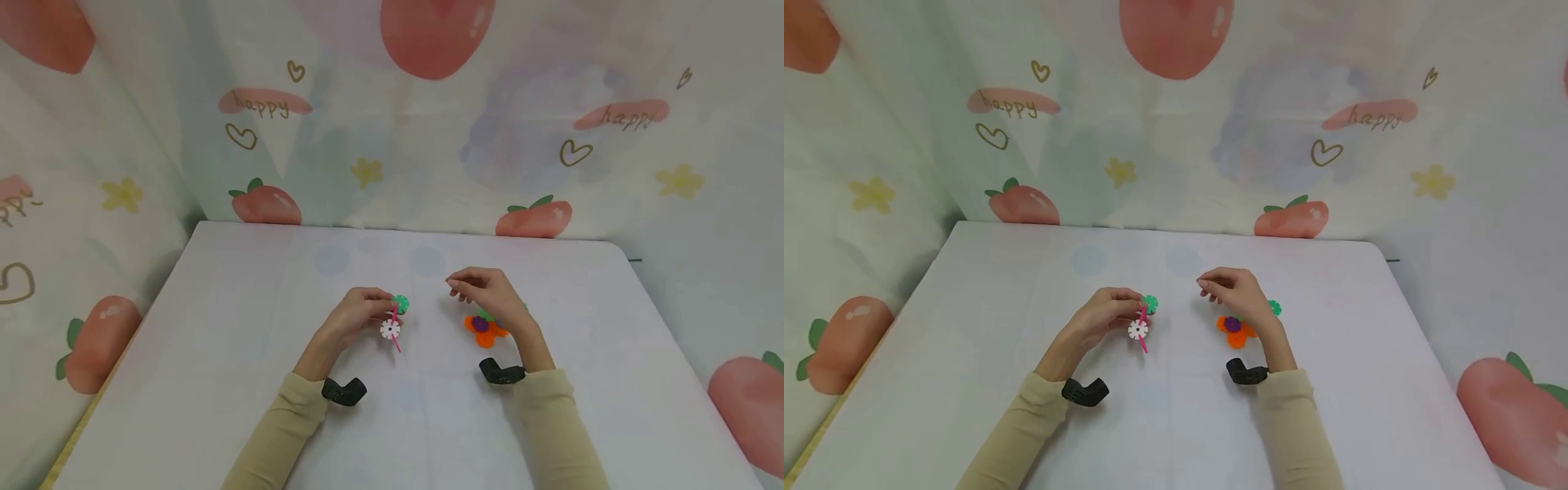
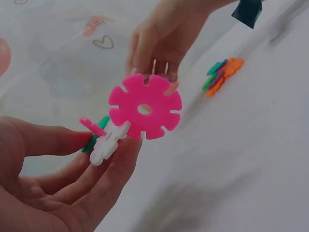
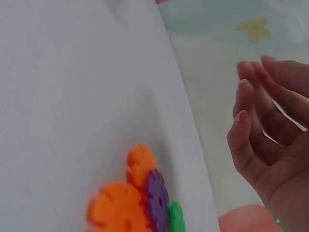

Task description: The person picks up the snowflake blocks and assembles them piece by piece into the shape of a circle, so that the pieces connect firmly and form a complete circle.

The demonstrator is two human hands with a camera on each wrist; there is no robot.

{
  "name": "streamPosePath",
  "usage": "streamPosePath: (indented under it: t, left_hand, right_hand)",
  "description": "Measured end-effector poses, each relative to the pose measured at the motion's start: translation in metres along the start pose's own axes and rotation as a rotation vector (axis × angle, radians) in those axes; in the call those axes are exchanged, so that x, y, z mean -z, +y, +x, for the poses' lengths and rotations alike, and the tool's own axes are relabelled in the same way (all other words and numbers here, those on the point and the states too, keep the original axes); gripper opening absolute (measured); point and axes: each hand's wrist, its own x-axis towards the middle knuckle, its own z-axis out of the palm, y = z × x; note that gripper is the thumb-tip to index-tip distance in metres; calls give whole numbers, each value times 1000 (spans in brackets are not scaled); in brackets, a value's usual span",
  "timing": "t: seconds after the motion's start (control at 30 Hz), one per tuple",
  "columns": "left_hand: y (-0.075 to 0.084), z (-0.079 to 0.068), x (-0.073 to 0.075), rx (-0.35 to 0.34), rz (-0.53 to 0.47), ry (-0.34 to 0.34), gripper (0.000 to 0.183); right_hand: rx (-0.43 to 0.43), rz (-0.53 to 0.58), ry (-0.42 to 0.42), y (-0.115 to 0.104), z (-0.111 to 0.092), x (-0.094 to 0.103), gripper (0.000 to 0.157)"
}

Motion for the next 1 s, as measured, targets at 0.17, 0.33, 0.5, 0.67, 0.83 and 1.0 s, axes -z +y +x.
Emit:
streamPosePath:
  t: [0.17,0.33,0.5,0.67,0.83,1.0]
  left_hand:
    - [2,0,2,-7,-5,-2,31]
    - [2,0,1,0,-4,-4,31]
    - [3,-2,0,3,-10,4,30]
    - [3,-3,2,-1,-12,12,30]
    - [3,-2,3,-2,-16,7,28]
    - [3,-2,4,-7,-16,-5,26]
  right_hand:
    - [-59,-128,19,13,-10,32,31]
    - [-143,-190,86,27,-27,61,38]
    - [-217,-260,121,40,-40,78,42]
    - [-270,-287,113,54,-46,85,40]
    - [-304,-285,93,63,-48,91,40]
    - [-308,-310,52,68,-47,93,39]
